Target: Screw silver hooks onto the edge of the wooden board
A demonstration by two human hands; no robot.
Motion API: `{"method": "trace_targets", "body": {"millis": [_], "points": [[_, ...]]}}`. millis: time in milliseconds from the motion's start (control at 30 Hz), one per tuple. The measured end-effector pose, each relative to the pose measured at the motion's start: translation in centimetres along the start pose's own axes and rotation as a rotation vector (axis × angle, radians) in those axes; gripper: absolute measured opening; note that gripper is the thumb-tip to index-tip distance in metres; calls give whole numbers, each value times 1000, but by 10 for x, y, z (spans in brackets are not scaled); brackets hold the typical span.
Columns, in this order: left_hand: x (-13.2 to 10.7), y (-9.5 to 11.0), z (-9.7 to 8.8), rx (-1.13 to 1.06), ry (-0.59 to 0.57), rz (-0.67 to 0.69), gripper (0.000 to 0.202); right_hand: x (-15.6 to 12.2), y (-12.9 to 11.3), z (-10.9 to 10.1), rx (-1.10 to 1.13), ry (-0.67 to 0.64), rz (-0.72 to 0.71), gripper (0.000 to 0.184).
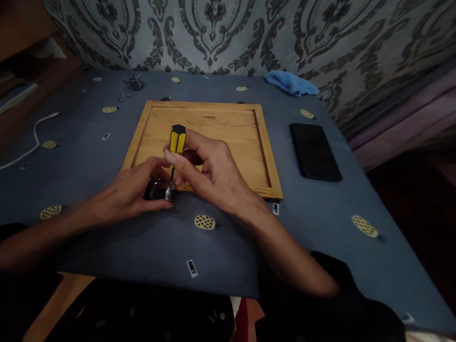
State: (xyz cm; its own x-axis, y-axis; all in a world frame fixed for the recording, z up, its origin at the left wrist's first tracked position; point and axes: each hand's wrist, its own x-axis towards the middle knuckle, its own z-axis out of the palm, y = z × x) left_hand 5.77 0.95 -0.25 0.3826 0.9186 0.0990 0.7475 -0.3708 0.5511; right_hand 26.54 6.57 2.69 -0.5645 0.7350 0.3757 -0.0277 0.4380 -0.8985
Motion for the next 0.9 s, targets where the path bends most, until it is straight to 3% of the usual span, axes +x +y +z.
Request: {"method": "trace_targets", "body": {"millis": [200,367,600,900], "points": [[0,-1,0,18,2,13,66,3,-4,-8,-45,-141,-42,32],[0,0,0,5,-2,23,65,4,-4,-11,-29,-173,-39,31],[1,1,-1,-19,-25,-12,62,1,-9,-6,-15,203,-73,31],[-1,0,-2,-4,-14,28,62,0,2,-3,-210,248,-88,26]]}}
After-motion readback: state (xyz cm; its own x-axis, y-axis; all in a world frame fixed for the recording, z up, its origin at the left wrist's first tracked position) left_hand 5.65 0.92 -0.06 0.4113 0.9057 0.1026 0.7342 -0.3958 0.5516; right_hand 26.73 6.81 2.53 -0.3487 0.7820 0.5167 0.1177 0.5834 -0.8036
